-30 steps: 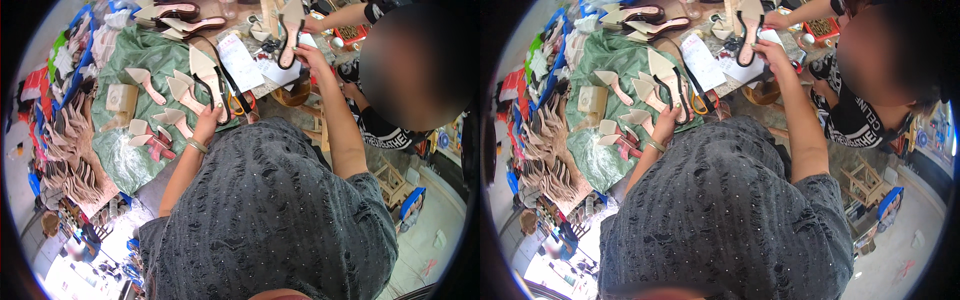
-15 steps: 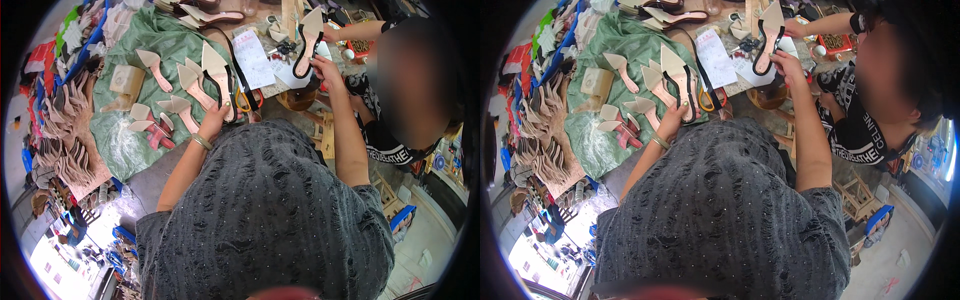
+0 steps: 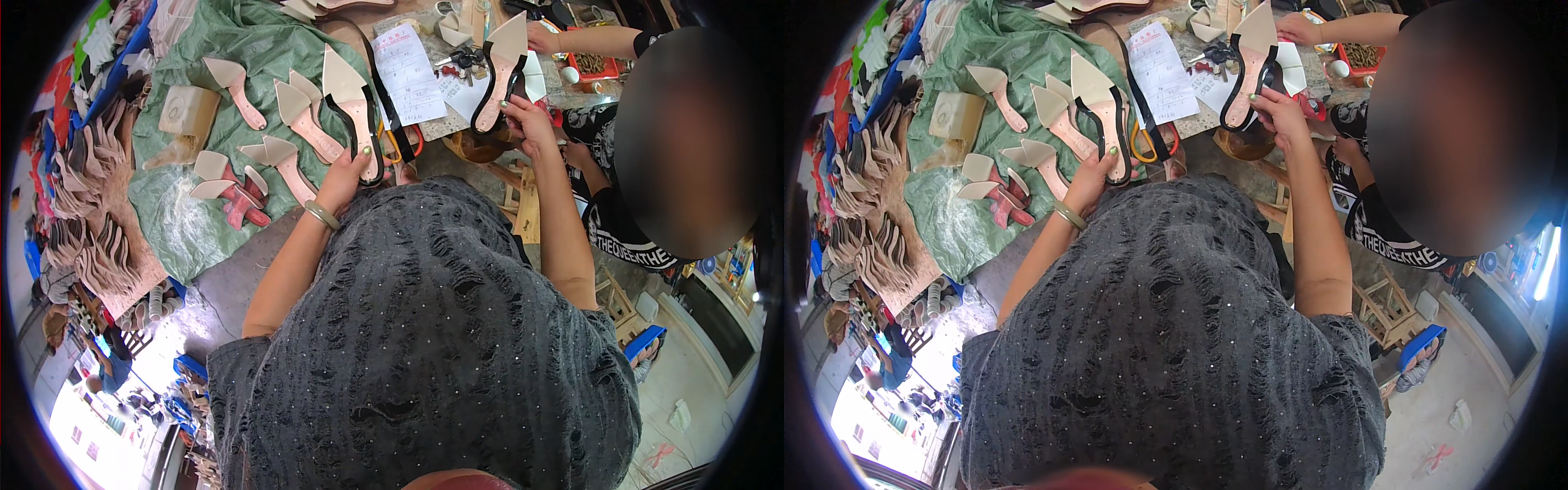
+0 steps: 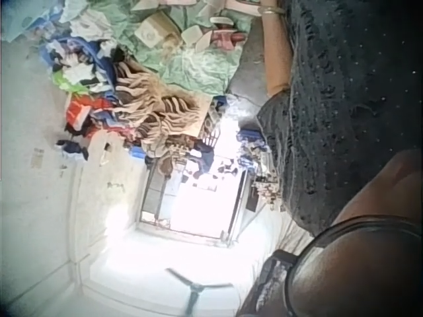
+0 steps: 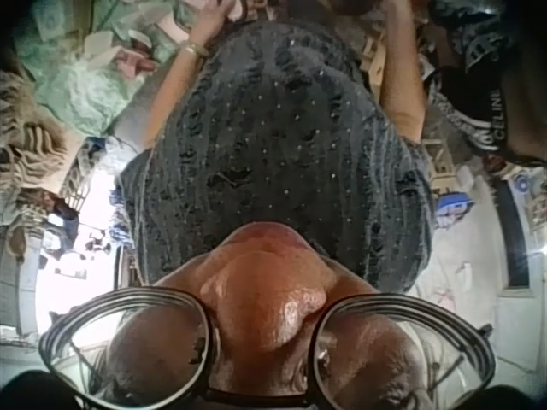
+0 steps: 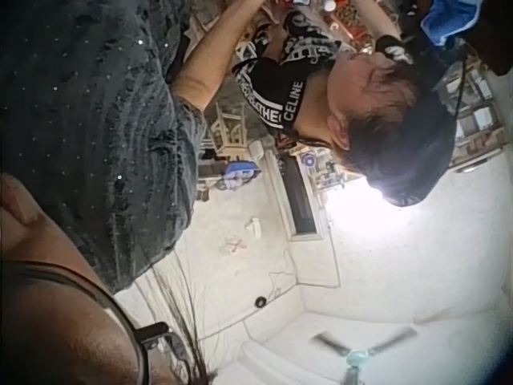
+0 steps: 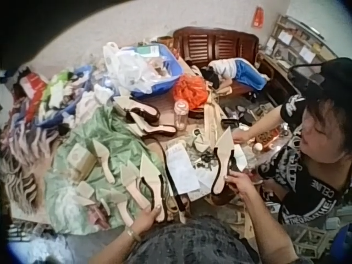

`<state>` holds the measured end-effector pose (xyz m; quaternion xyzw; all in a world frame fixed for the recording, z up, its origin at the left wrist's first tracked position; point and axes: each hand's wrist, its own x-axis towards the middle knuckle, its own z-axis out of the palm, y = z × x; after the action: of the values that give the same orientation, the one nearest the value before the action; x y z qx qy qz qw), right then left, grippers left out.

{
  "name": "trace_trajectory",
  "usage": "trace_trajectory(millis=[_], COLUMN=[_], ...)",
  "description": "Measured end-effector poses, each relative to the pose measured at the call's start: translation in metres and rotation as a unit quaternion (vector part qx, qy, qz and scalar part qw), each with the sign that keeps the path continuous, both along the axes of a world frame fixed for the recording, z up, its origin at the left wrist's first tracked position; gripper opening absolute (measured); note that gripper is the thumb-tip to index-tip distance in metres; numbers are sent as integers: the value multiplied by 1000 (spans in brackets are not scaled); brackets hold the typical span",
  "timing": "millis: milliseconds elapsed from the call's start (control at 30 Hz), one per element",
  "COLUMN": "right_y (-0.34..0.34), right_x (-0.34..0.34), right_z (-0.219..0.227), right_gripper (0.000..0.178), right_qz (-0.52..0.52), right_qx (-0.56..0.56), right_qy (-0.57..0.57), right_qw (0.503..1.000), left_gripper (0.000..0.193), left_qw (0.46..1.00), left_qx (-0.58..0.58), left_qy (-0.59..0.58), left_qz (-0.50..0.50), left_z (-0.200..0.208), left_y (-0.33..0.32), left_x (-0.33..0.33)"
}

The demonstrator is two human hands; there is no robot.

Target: The recorder is inspecting and sorting various components of women's shoes, checking them against a document.

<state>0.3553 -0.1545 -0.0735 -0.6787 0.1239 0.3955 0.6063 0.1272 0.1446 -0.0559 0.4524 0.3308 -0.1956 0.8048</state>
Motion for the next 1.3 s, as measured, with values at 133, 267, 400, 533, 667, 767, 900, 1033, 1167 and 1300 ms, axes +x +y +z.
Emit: trace_trajectory(millis=[133,267,400,533,667,767,900,1033,1167,1300], right_y=[3,10,6,8,2,-15,-28,-18,-10,-6], right_x=[-4,-10,-17,-28,-40,-45,-53,-53,-53,-49], right_z=[-1,6,9,18,29,25,27,26,25,17], right_gripper=[26,27,21,10,11,14,20,21,19,15], right_qz=[-7,-14,-11,-28,-34,-34,-40,-40,-38,-16], right_qx=[-19,-13,6,16,13,-12,-38,-47,-48,-24], right_qy=[-6,-3,-5,-23,-37,-24,-34,-30,-28,-3], right_qw=[1000,1000,1000,999,999,999,998,998,998,1000], left_gripper=[30,29,30,37,42,40,44,49,49,27], left_qw=[1000,999,990,966,976,974,948,932,882,894], left_qx=[0,19,101,172,87,57,121,240,367,382], left_qy=[-23,-29,-31,-74,-55,-61,-122,-142,-168,-198], left_qz=[-8,-25,-93,-178,-190,-208,-266,-233,-241,-124], left_z=[-12,-12,-12,-26,-43,-64,-50,-71,-54,-46], left_y=[2,2,-7,-30,-64,-87,-102,-122,-118,-82], left_x=[0,8,25,55,93,114,137,134,114,86])
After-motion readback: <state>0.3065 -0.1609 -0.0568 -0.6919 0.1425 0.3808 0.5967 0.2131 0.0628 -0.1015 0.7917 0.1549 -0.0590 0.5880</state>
